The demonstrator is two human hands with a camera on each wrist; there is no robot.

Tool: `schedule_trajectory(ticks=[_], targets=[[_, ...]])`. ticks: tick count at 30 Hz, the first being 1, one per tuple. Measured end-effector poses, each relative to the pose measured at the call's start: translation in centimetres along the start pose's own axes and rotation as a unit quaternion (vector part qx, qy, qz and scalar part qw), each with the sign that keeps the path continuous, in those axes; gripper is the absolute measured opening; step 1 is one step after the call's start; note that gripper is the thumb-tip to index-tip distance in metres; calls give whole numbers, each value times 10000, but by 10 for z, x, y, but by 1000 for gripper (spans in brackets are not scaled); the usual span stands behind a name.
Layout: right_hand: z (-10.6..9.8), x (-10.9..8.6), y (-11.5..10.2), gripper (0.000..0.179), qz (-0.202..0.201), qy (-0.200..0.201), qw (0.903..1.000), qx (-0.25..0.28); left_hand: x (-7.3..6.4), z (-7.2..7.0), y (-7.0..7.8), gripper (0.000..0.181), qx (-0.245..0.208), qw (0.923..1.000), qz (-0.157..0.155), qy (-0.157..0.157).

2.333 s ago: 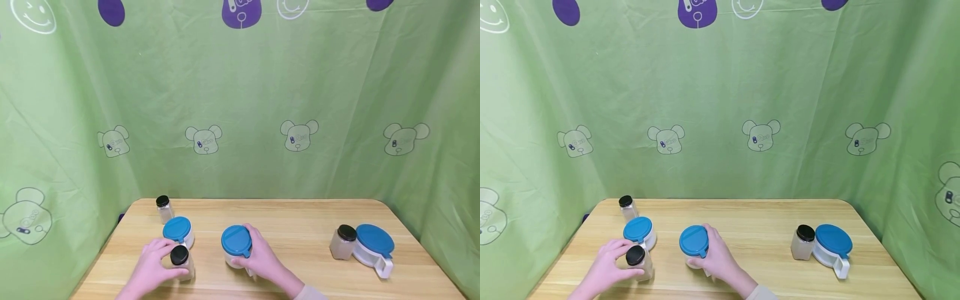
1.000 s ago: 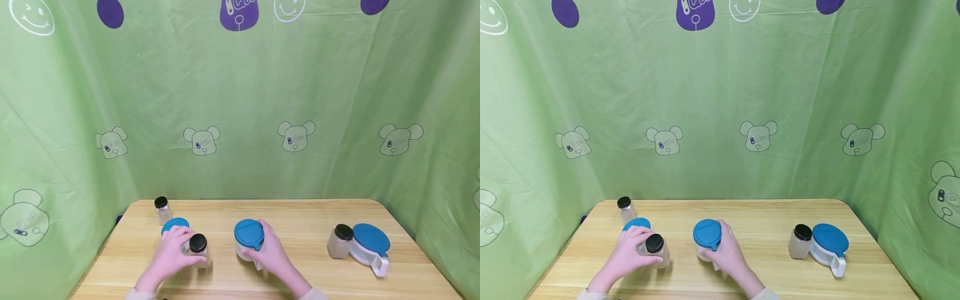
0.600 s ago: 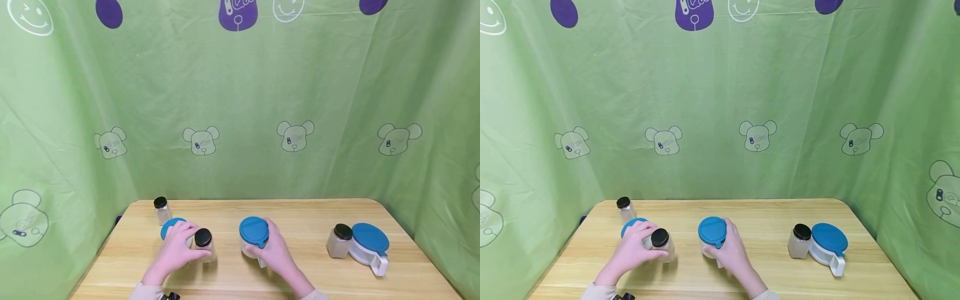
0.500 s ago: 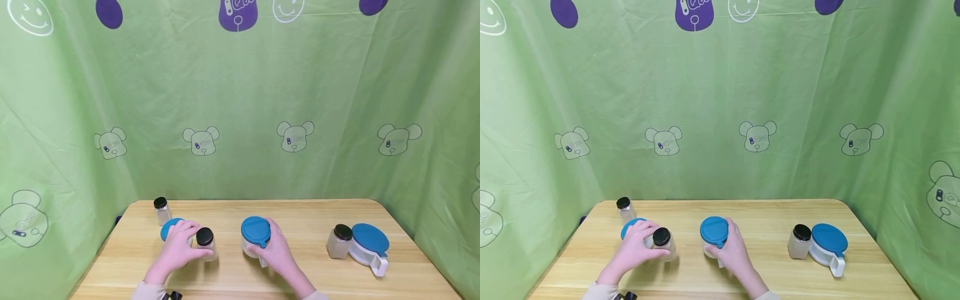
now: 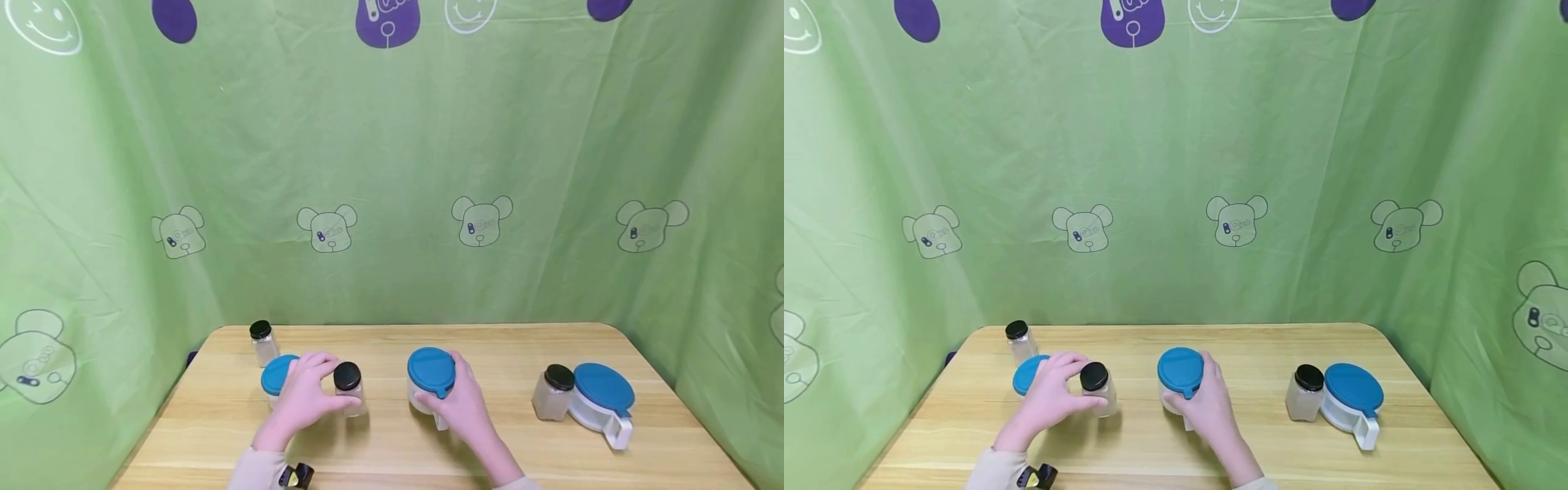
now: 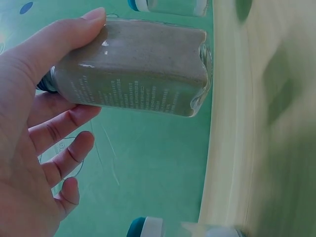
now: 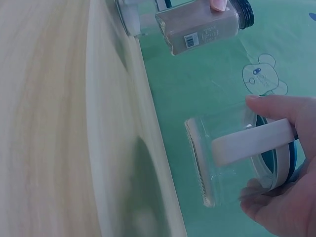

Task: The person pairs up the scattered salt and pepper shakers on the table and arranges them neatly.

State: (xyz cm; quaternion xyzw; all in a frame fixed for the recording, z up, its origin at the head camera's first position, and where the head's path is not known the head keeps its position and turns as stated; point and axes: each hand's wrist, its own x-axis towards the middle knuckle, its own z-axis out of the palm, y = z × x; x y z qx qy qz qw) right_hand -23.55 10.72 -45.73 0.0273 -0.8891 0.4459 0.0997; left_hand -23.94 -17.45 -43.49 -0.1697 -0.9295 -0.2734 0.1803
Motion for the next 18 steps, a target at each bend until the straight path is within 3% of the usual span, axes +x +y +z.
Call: schedule_trajectory(ticks=[18], targets=[[-12,-1,7,99,304,204,9993,-68,17,12,14,65,-133,9996,-192,-156]])
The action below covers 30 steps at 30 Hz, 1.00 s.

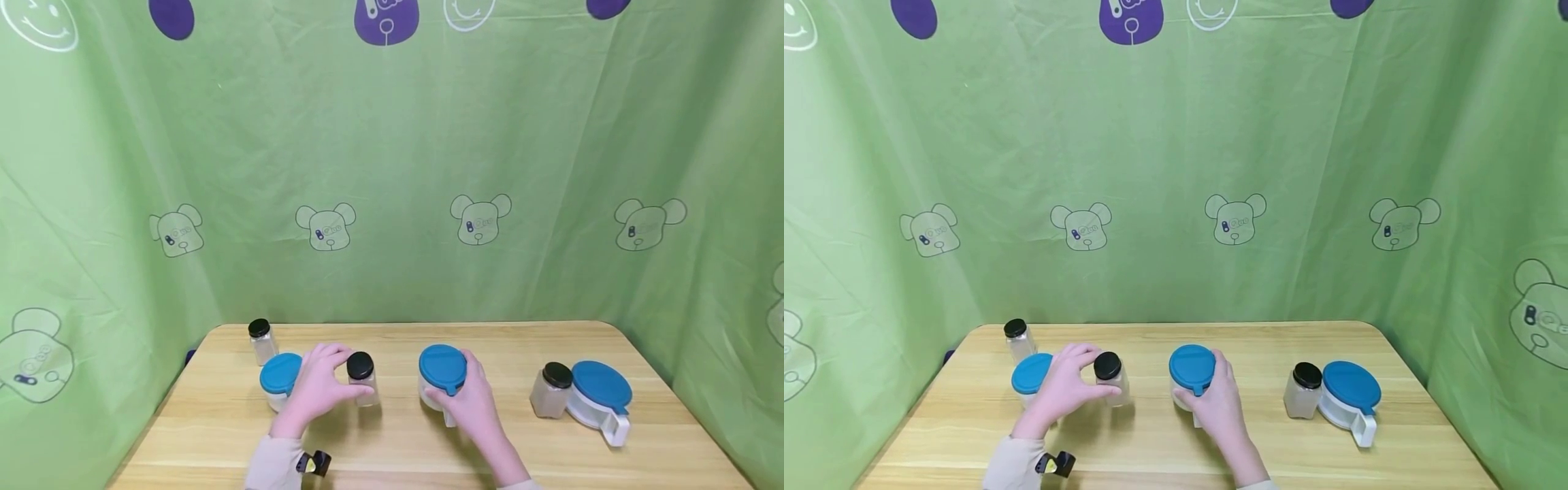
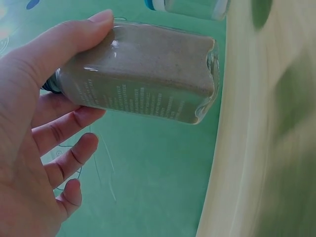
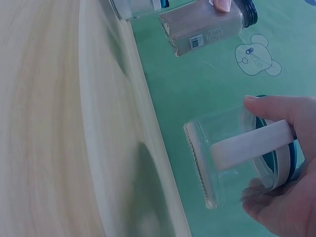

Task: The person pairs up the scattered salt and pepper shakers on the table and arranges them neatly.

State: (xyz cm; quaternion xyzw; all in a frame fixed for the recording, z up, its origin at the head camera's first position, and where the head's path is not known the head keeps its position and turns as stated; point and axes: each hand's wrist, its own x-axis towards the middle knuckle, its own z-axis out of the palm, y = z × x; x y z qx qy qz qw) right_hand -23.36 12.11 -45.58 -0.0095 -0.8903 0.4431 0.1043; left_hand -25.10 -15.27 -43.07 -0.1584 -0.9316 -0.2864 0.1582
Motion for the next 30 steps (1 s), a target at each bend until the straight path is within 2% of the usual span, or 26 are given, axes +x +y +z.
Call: schedule_trajectory(ticks=[7,22,30], targets=[[-6,0,3,100,111,97,9999,0,5,4,6,62,-64,9999,79,116],[-18,-2,12,103,329,120,9994,-22,16,14,18,67,-383,9992,31,-137],[-21,-3,17,102,349,111,9992,-154,21,21,24,66,-617,9980,-37,-154]])
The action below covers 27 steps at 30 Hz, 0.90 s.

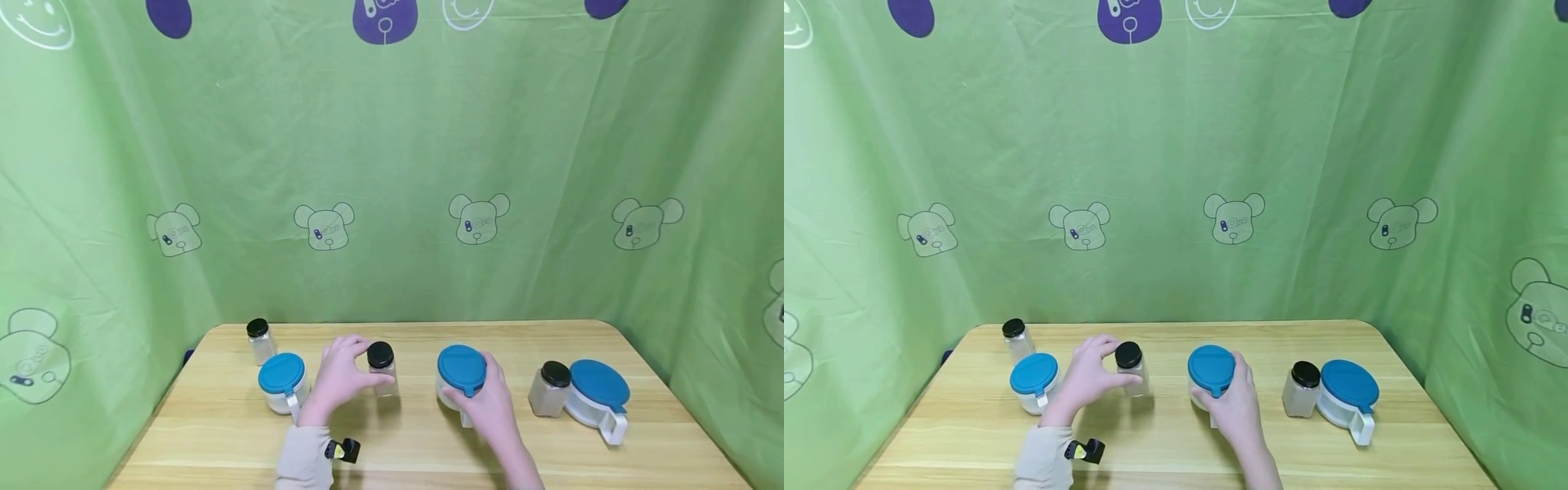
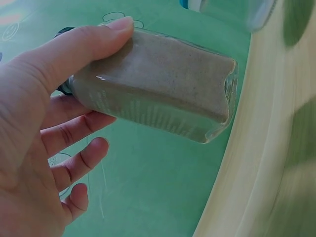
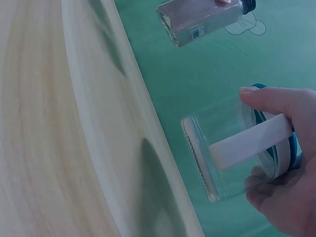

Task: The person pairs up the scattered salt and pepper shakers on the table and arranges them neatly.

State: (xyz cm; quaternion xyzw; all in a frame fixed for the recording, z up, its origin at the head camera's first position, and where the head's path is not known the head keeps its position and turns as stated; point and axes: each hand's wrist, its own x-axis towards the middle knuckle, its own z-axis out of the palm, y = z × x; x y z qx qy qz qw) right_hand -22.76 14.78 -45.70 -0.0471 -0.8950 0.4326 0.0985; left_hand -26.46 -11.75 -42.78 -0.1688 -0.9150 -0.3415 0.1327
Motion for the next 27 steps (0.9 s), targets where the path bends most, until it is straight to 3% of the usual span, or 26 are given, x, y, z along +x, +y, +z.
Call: schedule_trajectory(ticks=[6,19,27], targets=[[-1,-1,2,102,41,-1,10000,-36,4,4,6,70,-208,9997,-135,7],[-4,-2,7,102,79,35,9999,-66,12,15,16,70,-429,9991,-21,26],[-7,-2,11,102,110,35,9999,-108,14,23,22,67,-653,9978,-112,-29]])
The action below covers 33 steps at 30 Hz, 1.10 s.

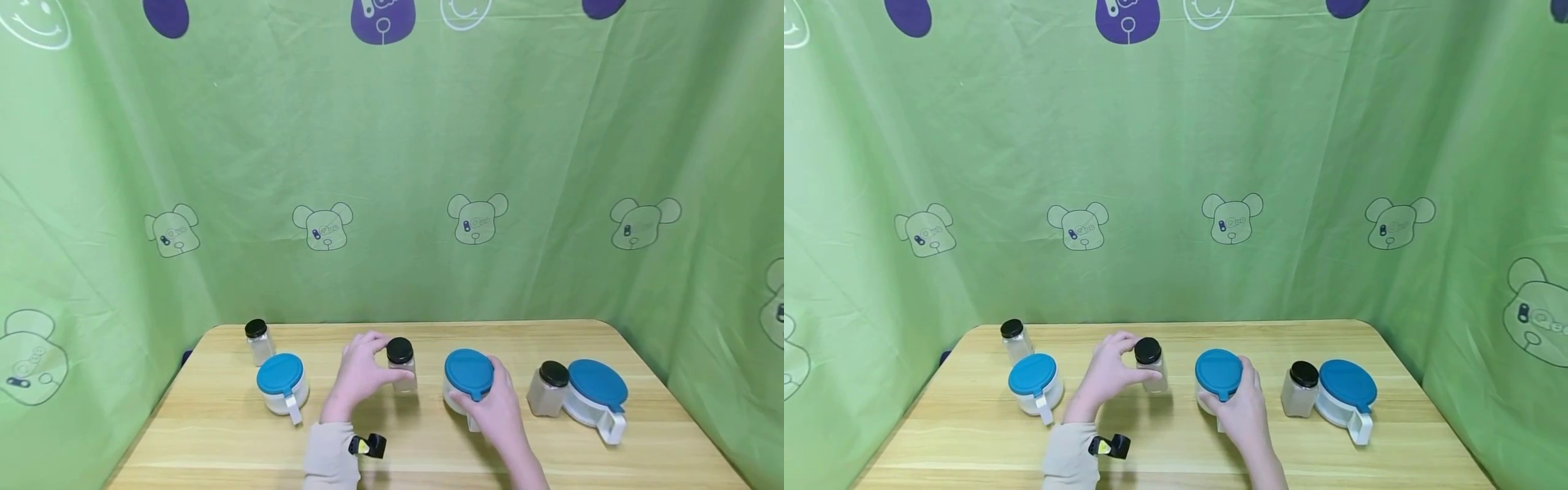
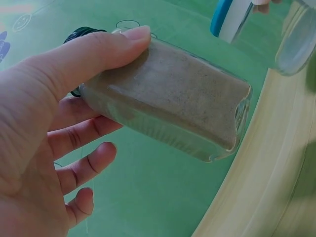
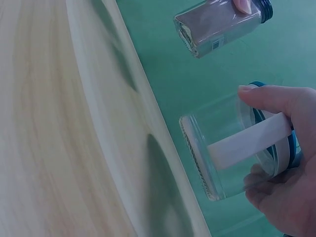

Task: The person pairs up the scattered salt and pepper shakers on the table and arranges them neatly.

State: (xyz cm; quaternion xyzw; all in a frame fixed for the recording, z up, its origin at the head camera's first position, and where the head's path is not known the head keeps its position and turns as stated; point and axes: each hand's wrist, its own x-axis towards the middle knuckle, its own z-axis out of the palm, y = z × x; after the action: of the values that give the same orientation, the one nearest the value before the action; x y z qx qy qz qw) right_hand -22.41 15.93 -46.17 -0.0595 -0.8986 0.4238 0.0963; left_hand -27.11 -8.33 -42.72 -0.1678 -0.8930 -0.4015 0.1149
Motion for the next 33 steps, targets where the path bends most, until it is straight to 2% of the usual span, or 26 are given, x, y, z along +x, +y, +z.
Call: schedule_trajectory(ticks=[16,23,33], targets=[[-4,-1,8,103,78,-23,10000,28,1,18,11,68,-185,9998,19,-7],[-5,-1,10,105,122,-96,9999,15,2,27,11,65,95,9998,160,-53],[-5,-1,12,103,85,-86,9999,42,1,36,15,69,349,9990,209,-188]])
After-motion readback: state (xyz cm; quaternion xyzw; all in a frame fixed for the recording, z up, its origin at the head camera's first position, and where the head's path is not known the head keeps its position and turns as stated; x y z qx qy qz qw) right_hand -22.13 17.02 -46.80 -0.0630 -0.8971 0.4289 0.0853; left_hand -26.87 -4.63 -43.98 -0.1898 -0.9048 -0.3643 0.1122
